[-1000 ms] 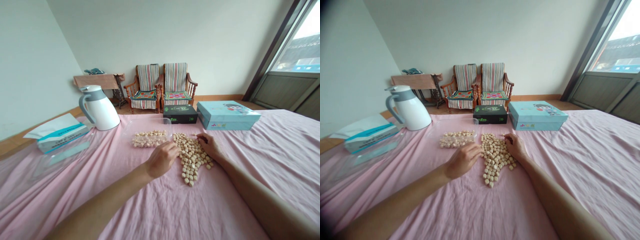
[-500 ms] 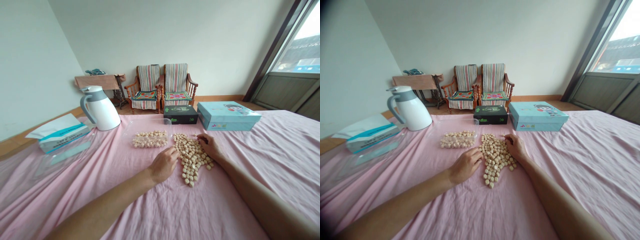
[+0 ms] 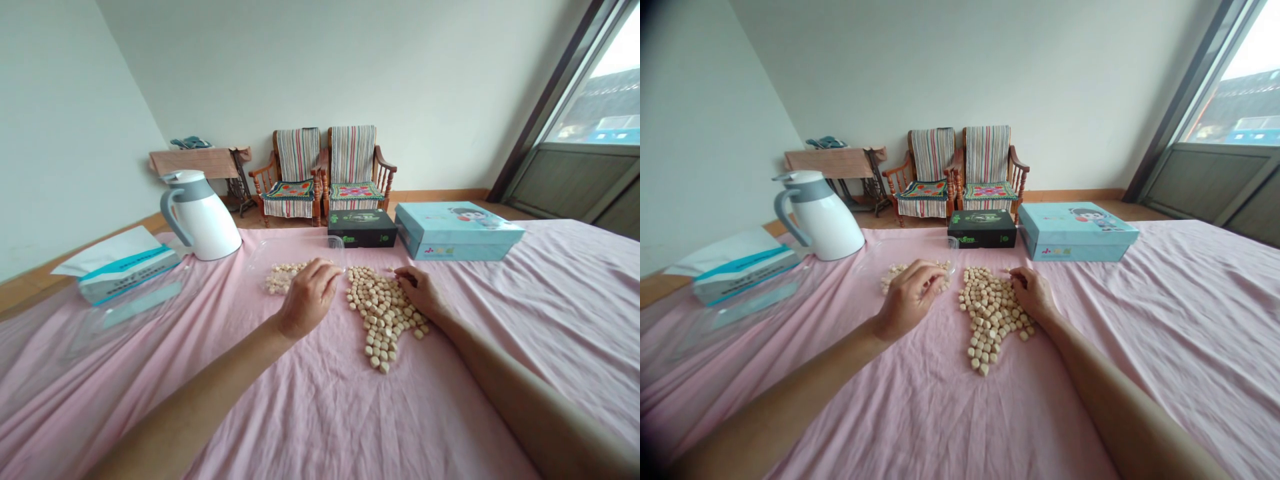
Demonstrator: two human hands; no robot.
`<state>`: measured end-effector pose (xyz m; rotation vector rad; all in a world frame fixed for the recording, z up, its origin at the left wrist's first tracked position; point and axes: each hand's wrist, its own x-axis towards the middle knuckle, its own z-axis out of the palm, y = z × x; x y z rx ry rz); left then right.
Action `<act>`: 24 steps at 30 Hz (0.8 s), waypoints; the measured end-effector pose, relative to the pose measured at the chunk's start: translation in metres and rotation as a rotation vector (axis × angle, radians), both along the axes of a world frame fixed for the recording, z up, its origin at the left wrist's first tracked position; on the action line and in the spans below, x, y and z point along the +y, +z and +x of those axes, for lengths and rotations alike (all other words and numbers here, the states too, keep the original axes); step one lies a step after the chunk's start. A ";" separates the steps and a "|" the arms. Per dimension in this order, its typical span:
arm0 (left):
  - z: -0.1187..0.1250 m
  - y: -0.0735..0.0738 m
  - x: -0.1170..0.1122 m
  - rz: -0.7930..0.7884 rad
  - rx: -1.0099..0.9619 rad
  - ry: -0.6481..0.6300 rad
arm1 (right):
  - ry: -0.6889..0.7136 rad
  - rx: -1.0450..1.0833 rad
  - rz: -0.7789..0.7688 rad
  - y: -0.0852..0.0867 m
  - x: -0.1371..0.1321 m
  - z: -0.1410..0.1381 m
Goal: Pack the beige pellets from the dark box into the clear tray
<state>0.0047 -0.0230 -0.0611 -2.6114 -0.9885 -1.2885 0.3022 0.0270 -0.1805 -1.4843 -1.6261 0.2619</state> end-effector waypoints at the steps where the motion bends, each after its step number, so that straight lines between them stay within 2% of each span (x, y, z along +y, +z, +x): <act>1: 0.004 -0.006 -0.003 -0.034 0.061 -0.042 | 0.000 -0.002 0.002 0.000 0.000 0.000; 4: 0.015 -0.025 -0.008 -0.151 0.245 -0.098 | 0.002 -0.017 -0.005 0.000 -0.001 0.001; 7: 0.021 -0.042 -0.008 -0.233 0.354 -0.035 | -0.005 -0.025 -0.010 0.000 -0.001 0.001; 10: 0.023 -0.051 -0.007 -0.260 0.363 0.016 | -0.011 -0.021 -0.009 0.001 -0.001 0.000; 12: 0.023 -0.052 -0.008 -0.258 0.339 0.014 | -0.010 -0.018 -0.009 0.001 -0.001 0.000; 15: 0.023 -0.043 -0.012 -0.227 0.305 -0.016 | -0.004 -0.007 -0.016 0.003 -0.002 -0.001; 18: 0.020 -0.022 -0.012 -0.122 0.232 -0.026 | -0.009 0.019 -0.013 0.005 -0.003 -0.003; 21: 0.008 0.000 -0.003 0.004 0.081 0.077 | -0.016 0.047 0.003 0.007 -0.004 -0.004; 24: -0.008 0.012 0.009 0.087 -0.041 0.210 | -0.014 0.041 0.003 0.006 -0.004 -0.003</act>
